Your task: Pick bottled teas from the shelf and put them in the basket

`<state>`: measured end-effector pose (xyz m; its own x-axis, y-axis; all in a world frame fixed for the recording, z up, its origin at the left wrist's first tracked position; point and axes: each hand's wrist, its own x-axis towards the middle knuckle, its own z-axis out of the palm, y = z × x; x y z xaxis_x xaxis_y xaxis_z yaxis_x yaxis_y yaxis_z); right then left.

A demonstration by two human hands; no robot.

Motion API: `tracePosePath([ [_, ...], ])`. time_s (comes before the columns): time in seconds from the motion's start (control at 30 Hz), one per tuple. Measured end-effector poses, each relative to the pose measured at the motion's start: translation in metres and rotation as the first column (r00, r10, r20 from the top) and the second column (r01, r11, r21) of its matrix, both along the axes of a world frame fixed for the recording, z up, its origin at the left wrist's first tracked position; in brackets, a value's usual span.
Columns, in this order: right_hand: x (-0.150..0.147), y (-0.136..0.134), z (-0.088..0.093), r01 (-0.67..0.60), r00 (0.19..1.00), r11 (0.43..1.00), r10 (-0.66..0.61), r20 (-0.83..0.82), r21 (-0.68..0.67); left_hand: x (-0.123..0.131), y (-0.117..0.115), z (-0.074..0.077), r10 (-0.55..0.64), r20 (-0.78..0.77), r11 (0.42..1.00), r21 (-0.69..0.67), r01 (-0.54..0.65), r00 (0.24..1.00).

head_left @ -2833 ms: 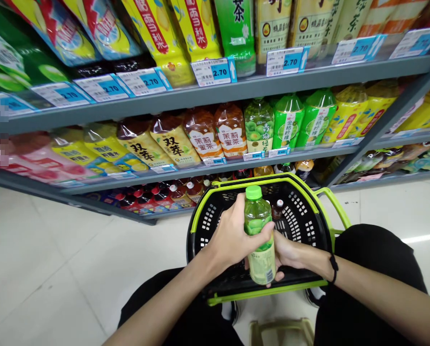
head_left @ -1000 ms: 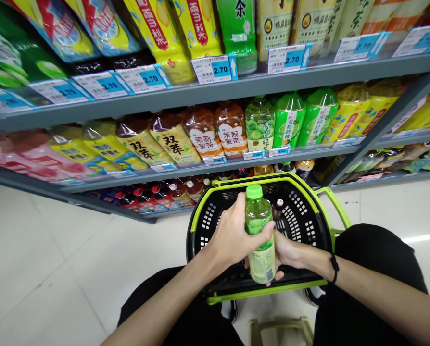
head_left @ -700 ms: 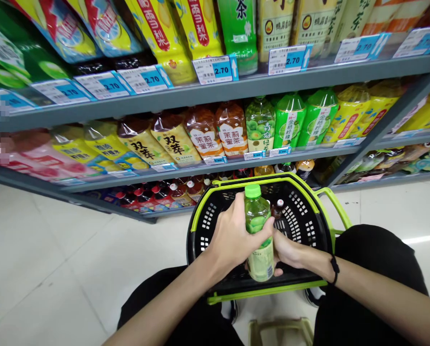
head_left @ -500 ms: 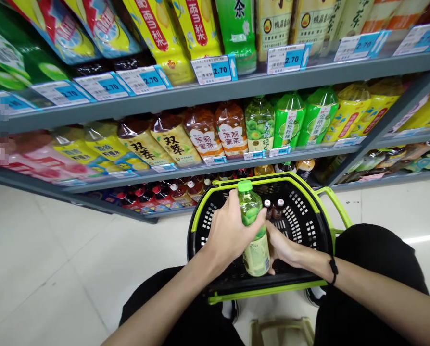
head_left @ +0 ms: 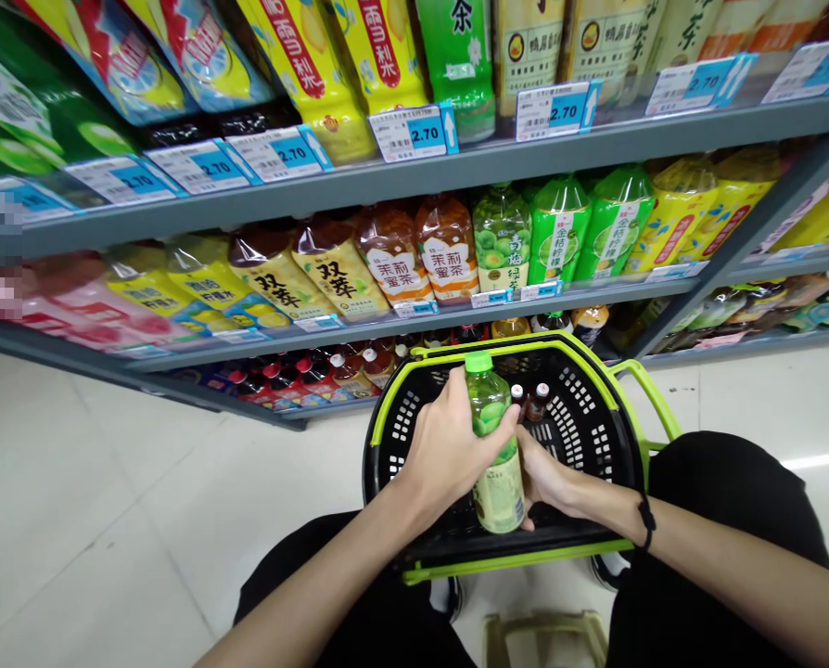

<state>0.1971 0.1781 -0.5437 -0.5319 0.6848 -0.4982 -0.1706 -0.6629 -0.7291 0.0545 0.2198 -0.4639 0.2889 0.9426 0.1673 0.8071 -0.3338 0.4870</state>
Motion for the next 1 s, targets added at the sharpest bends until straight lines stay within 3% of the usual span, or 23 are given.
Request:
tracePosePath([
  [0.83, 0.001, 0.000, 0.003, -0.045, 0.999, 0.999, 0.044, -0.010, -0.024, 0.000, 0.002, 0.003, 0.005, -0.003, 0.996, -0.095, -0.005, 1.000],
  [1.0, 0.002, 0.003, 0.008, -0.073, 0.997, 0.997, 0.073, -0.020, -0.003, -0.005, 0.006, 0.012, 0.019, 0.001, 0.994, -0.112, -0.018, 1.000],
])
